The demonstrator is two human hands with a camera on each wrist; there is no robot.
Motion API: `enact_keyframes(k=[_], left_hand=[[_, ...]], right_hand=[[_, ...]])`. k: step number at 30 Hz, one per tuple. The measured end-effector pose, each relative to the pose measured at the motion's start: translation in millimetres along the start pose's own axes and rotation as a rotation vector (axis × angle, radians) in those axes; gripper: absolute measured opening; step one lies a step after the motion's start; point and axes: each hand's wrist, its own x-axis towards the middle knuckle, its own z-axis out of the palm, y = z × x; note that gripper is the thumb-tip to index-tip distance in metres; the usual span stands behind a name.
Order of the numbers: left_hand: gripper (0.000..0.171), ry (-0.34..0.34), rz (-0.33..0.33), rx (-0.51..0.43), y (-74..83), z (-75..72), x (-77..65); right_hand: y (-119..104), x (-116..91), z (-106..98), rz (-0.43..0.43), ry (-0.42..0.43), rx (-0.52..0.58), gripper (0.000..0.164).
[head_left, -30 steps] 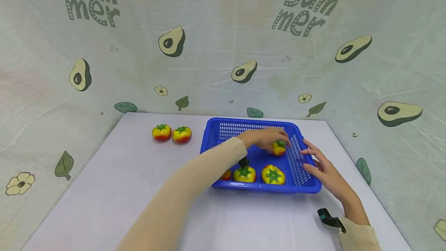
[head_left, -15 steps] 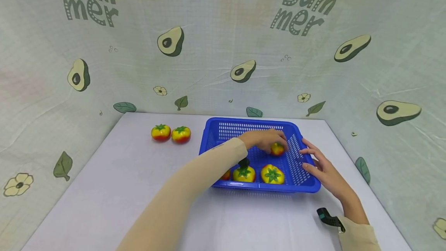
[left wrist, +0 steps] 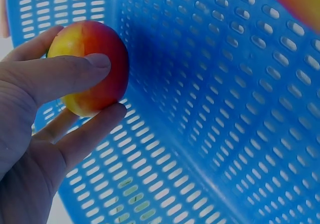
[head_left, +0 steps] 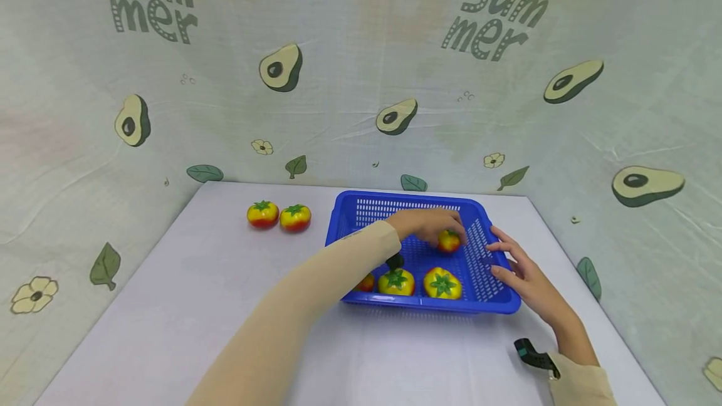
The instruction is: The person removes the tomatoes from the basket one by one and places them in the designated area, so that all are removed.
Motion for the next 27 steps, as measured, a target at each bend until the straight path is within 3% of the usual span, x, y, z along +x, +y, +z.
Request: enact_keyframes(k=[7, 16, 27], left_hand=[[0.05, 0.01, 0.01, 0.002, 3.5, -11.6, -16.1], [0.045, 0.043, 0.041, 0.001, -4.3, -23.8, -42.0], [0.048, 0.062, -0.004, -0.019, -12.1, -43.5, -84.4]], right_hand=[[1.1, -0.6, -0.3, 0.003, 0.001, -0.003, 0.04], [-0.9, 0.4, 0.2, 0.006, -0.002, -0.004, 0.04], [-0.9, 0.1, 0.4, 0.009, -0.005, 0.003, 0.039]])
